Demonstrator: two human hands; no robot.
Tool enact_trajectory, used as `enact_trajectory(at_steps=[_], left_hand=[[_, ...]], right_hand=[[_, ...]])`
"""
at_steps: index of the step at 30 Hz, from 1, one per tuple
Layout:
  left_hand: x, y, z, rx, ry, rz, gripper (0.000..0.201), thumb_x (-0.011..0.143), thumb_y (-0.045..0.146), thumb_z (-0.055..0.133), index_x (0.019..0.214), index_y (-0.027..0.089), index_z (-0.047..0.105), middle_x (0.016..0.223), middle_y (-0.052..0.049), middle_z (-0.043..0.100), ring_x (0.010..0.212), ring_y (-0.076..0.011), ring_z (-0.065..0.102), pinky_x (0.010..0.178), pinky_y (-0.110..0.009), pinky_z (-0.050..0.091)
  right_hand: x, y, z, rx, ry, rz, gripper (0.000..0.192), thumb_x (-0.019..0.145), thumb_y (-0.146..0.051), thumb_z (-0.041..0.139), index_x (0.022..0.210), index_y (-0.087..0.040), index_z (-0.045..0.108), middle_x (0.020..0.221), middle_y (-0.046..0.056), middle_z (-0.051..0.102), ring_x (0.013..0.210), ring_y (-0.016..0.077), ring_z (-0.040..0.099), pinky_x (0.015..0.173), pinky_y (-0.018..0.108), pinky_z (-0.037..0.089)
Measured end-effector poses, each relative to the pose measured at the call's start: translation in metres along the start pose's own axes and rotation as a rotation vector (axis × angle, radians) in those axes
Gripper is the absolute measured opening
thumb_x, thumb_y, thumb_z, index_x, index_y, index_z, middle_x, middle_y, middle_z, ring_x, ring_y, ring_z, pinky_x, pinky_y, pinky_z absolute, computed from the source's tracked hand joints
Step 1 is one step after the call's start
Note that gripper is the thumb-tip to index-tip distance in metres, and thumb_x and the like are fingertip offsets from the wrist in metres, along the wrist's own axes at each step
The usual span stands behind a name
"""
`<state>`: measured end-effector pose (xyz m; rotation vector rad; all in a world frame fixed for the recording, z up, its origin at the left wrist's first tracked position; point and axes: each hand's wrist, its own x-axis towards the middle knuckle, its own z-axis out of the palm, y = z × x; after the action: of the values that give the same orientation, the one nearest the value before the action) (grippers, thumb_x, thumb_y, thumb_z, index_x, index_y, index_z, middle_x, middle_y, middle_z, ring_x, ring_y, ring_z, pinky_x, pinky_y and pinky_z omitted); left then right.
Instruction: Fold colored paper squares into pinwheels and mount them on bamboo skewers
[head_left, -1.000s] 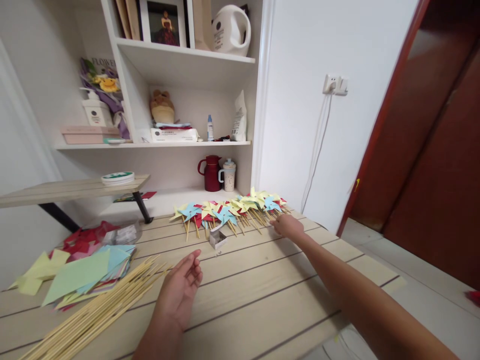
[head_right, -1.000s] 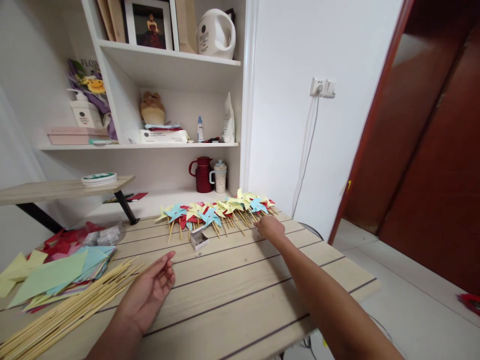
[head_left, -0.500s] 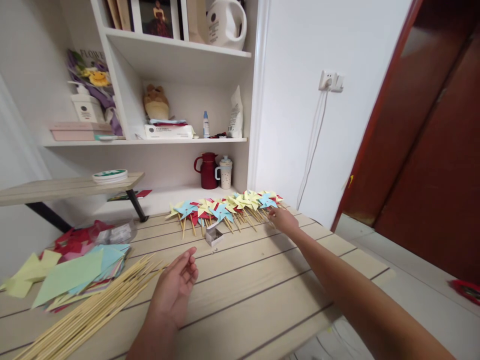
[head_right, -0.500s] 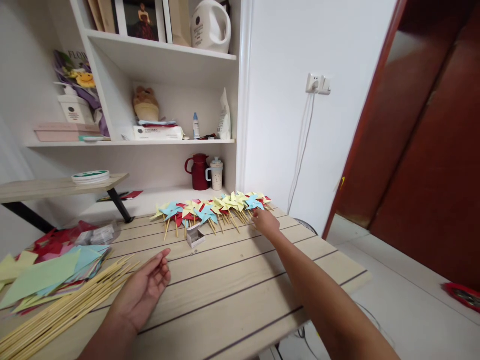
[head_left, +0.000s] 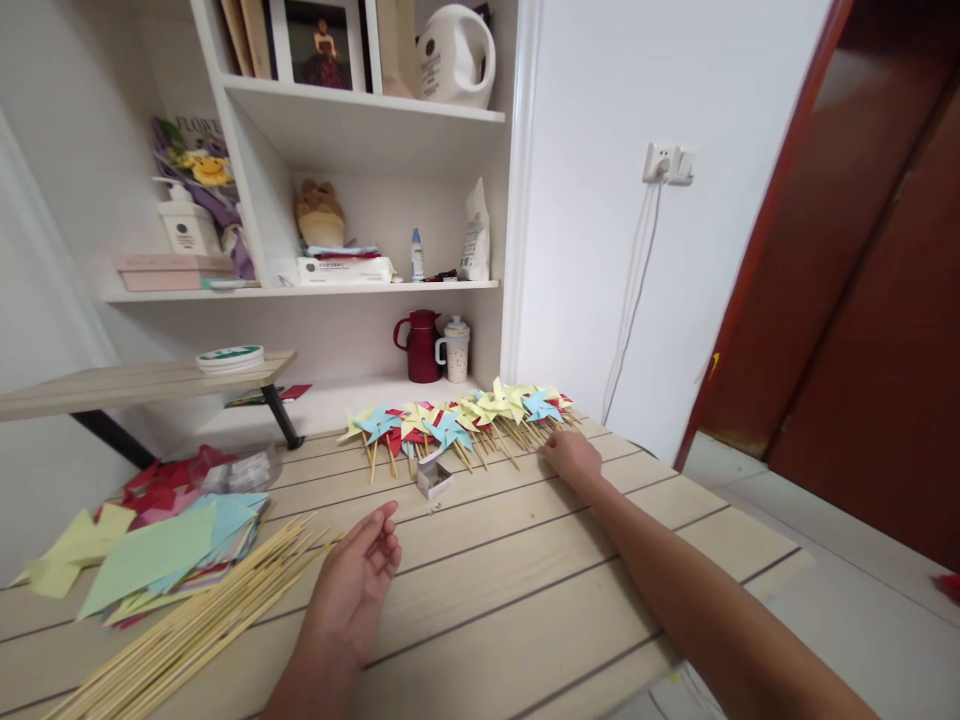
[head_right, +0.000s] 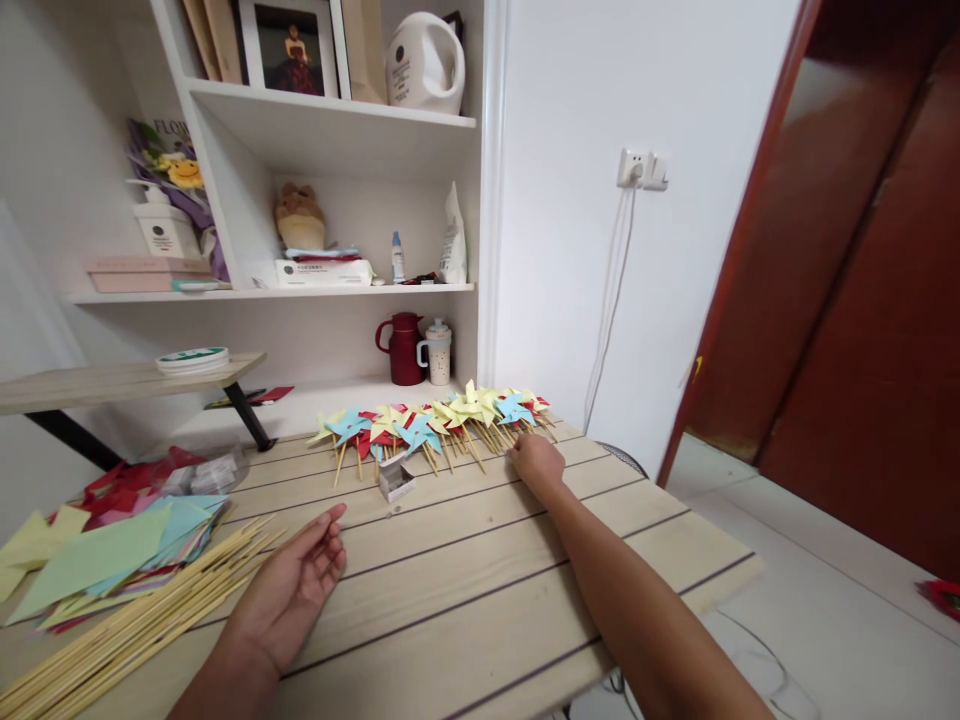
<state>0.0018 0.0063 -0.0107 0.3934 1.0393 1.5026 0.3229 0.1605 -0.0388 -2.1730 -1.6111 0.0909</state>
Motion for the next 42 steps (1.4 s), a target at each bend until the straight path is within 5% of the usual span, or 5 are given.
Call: enact_trajectory(at_steps=[19,27,32,38,42], left_hand=[[-0.001,0.000,0.000,-0.015,-0.011,-0.003,0.017,0.091,0.005,0.055,0.097,0.007,0.071,0.072,-0.004,0.061,0.056,-0.0061,0.059,0.054,-0.017,0.053],[-0.005,-0.001,0.003,-0.013,-0.026,0.023,0.017,0.089,0.005,0.056,0.095,0.007,0.072,0.072,-0.005,0.062,0.059,-0.0064,0.058,0.056,-0.017,0.051],[-0.006,-0.005,0.006,-0.039,-0.050,0.153,0.011,0.083,0.012,0.066,0.090,0.008,0.073,0.070,-0.003,0.061,0.061,-0.0069,0.056,0.061,-0.019,0.047],[-0.002,-0.001,-0.007,0.044,0.050,0.516,0.026,0.082,0.033,0.067,0.095,0.011,0.072,0.069,0.000,0.058,0.062,-0.0088,0.051,0.064,-0.022,0.042],[-0.014,0.007,-0.032,0.205,0.041,0.554,0.026,0.084,0.033,0.064,0.096,0.012,0.072,0.070,-0.002,0.059,0.067,-0.0115,0.053,0.067,-0.023,0.042]], right_hand=[[-0.005,0.003,-0.001,0.092,0.095,0.085,0.035,0.083,-0.052,0.059,0.103,-0.024,0.066,0.098,0.010,0.072,0.093,0.0286,0.066,0.065,0.032,0.041],[-0.023,-0.024,-0.017,0.203,0.161,-0.093,0.024,0.092,-0.038,0.049,0.107,-0.024,0.060,0.084,0.005,0.071,0.077,0.0212,0.063,0.059,0.027,0.033],[-0.063,-0.077,-0.017,0.375,0.003,-0.377,0.016,0.084,-0.035,0.055,0.084,-0.022,0.064,0.065,0.000,0.061,0.061,0.0154,0.054,0.056,0.025,0.033],[-0.144,-0.136,0.016,0.943,-0.779,-0.239,0.017,0.075,-0.035,0.056,0.083,-0.021,0.059,0.047,-0.008,0.041,0.038,0.0091,0.028,0.041,0.024,0.018],[-0.169,-0.145,0.033,0.878,-0.573,-0.521,0.020,0.079,-0.038,0.057,0.073,-0.020,0.059,0.056,-0.004,0.048,0.052,0.0119,0.041,0.050,0.025,0.029]])
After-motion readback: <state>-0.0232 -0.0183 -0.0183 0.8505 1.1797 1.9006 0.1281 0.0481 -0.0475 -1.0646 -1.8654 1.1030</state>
